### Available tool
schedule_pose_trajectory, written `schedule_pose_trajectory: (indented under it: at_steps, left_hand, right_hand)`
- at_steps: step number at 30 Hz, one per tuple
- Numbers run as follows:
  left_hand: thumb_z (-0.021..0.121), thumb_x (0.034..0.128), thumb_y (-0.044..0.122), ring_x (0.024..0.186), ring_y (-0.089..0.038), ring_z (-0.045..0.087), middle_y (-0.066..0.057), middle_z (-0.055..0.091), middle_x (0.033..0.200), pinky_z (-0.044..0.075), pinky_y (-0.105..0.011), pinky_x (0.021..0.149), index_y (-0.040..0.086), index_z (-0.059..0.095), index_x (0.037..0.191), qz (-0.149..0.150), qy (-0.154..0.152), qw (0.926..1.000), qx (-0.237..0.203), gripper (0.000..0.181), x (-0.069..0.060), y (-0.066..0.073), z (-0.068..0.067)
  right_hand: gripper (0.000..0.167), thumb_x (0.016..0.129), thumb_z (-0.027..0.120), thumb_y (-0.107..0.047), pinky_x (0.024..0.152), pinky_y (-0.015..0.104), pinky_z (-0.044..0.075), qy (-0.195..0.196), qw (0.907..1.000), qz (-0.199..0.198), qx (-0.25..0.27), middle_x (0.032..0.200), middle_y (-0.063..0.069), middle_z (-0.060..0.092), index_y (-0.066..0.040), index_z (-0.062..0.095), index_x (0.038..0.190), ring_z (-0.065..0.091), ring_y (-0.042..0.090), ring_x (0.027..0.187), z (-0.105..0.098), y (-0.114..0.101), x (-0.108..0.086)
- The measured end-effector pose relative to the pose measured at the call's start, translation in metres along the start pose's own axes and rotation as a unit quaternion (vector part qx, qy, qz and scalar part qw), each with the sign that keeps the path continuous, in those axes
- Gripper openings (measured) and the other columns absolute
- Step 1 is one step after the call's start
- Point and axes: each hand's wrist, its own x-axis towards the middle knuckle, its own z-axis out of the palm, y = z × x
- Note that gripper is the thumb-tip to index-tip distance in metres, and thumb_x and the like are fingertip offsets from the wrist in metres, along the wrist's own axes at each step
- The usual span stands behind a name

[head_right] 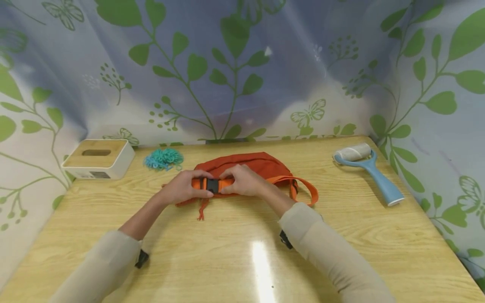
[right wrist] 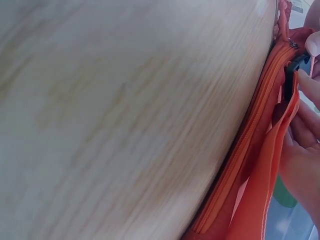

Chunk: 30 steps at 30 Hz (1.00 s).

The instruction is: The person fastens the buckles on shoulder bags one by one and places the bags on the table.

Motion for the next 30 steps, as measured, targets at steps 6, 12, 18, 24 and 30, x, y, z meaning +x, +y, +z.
schedule_pose_trajectory:
  at_steps: [6,12,18,24,30]
  left_hand:
    - [0.084,0.0857,0.031,0.091,-0.025,0.058,-0.011,0.063,0.115,0.051,-0.035,0.075,0.011,0.065,0.132,-0.002,0.0,1.0,0.003,0.054,0.001,0.0,0.0]
    - [0.084,0.0854,0.033,0.092,-0.024,0.058,-0.009,0.063,0.115,0.052,-0.036,0.076,0.012,0.065,0.132,0.003,0.004,1.0,0.005,0.055,0.0,0.0,0.0]
    - [0.085,0.085,0.034,0.103,-0.023,0.058,-0.004,0.064,0.125,0.05,-0.039,0.086,0.013,0.065,0.133,0.021,0.012,0.9995,0.021,0.056,-0.002,0.001,0.0]
    - [0.083,0.0867,0.034,0.116,-0.022,0.058,-0.004,0.064,0.129,0.048,-0.045,0.099,0.009,0.063,0.134,0.04,0.018,0.999,0.012,0.057,-0.005,0.004,-0.005]
    - [0.078,0.0916,0.033,0.114,-0.027,0.058,-0.01,0.065,0.127,0.047,-0.048,0.097,0.005,0.063,0.134,0.041,0.05,0.9979,-0.011,0.054,-0.01,0.009,-0.014]
  right_hand:
    - [0.045,0.091,0.08,-0.022,0.087,0.035,0.05,0.001,1.0,0.003,0.002,0.126,0.007,0.069,-0.006,0.069,0.131,0.062,0.018,0.105,0.0,0.0,-0.001]
    - [0.046,0.092,0.078,-0.025,0.093,0.039,0.053,0.008,0.9999,-0.006,0.014,0.129,0.006,0.068,-0.006,0.067,0.132,0.064,0.02,0.115,-0.003,-0.001,-0.004]
    - [0.046,0.093,0.077,-0.027,0.096,0.042,0.052,0.014,0.9997,-0.012,0.017,0.13,0.006,0.067,-0.006,0.067,0.133,0.064,0.023,0.118,-0.007,-0.002,-0.008]
    - [0.046,0.095,0.074,-0.029,0.098,0.045,0.05,0.035,0.9989,-0.002,0.033,0.133,0.006,0.065,-0.007,0.066,0.134,0.061,0.023,0.121,-0.015,-0.002,-0.012]
    - [0.046,0.096,0.073,-0.032,0.092,0.044,0.05,0.049,0.9982,0.0,0.035,0.134,0.006,0.064,-0.008,0.067,0.134,0.063,0.022,0.11,-0.023,0.003,-0.02]
